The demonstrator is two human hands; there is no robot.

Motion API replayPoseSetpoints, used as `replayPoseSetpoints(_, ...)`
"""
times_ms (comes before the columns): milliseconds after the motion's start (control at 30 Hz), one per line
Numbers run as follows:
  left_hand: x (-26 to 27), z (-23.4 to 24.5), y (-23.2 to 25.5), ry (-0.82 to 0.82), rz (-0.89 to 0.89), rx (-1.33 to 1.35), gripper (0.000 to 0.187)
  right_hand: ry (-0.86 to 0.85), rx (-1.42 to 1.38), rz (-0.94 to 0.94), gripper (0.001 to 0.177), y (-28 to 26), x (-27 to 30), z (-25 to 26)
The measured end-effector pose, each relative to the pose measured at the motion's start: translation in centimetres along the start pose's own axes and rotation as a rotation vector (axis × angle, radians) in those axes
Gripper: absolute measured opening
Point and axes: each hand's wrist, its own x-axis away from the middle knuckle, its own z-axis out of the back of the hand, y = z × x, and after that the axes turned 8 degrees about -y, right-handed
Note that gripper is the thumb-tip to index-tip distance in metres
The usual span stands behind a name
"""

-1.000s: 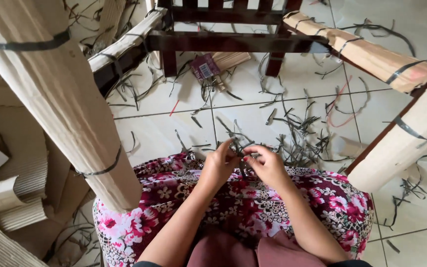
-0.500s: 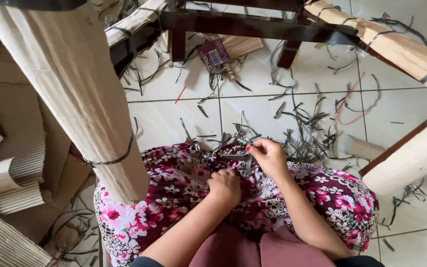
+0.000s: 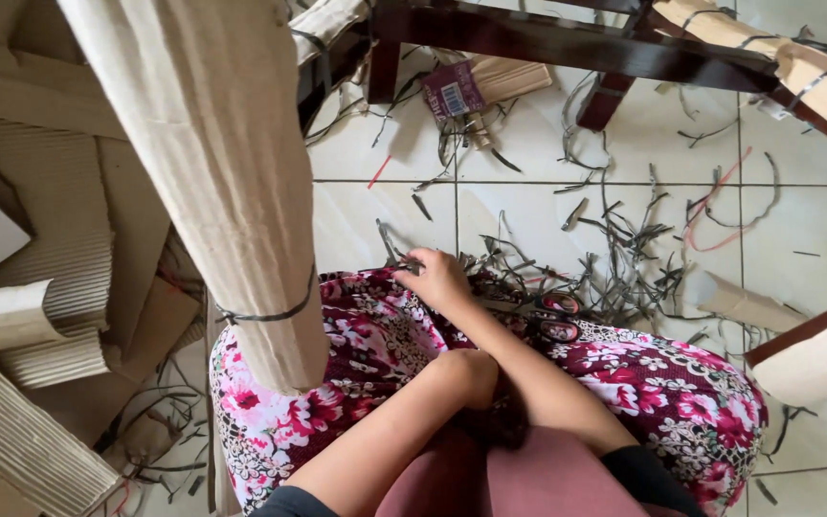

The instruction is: Wrapping a wooden chair with protective cardboard and securing it with plastic ties.

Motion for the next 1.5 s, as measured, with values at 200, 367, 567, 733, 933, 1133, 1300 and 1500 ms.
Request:
replayPoseSetpoints(200, -3.0, -1.6, -0.6, 0.258, -0.006, -0.048, 0.021, 0.081, -0.606, -0.209, 0.018, 0.1, 1.0, 4.2)
replayPoseSetpoints(367, -1.9, -1.0, -2.6, 0.746, -0.005, -0.306, 0.023, 0.140, -0.730, -0.196, 0.012, 0.2, 5.4, 8.6)
replayPoseSetpoints(567, 7.7, 11.5, -1.1, 1.013, 0.084, 0.135, 0.027, 0.133, -0.377, 0.062, 0.028, 0.7, 8.5, 10.6)
replayPoseSetpoints(733, 13.7, 16.6, 1.6, 0.916, -0.250, 1.050, 0.033, 0.188, -0.212, 0.026, 0.024, -2.6, 10.9, 10.3)
replayPoseSetpoints(933, 12.3, 16.0, 0.9, 1.012, -0.139, 0.980, 0.016, 0.229, -0.197, 0.142, 0.013, -2.6, 12.0, 9.7)
replayPoseSetpoints(1133, 12.8, 15.9, 0.7, 0.952, -0.155, 0.910, 0.015, 0.182, -0.125, 0.024, 0.009, -2.0, 13.9, 11.0)
replayPoseSetpoints(1300, 12.5, 15.9, 1.1, 0.906, -0.125, 0.792, 0.014, 0.107, 0.009, -0.052, 0.011, -2.8, 17.2, 11.7)
replayPoseSetpoints(1500, 11.9, 15.3, 1.6, 0.806, -0.093, 0.653, 0.013, 0.057, 0.115, -0.176, 0.014, -2.2, 19.8, 12.4)
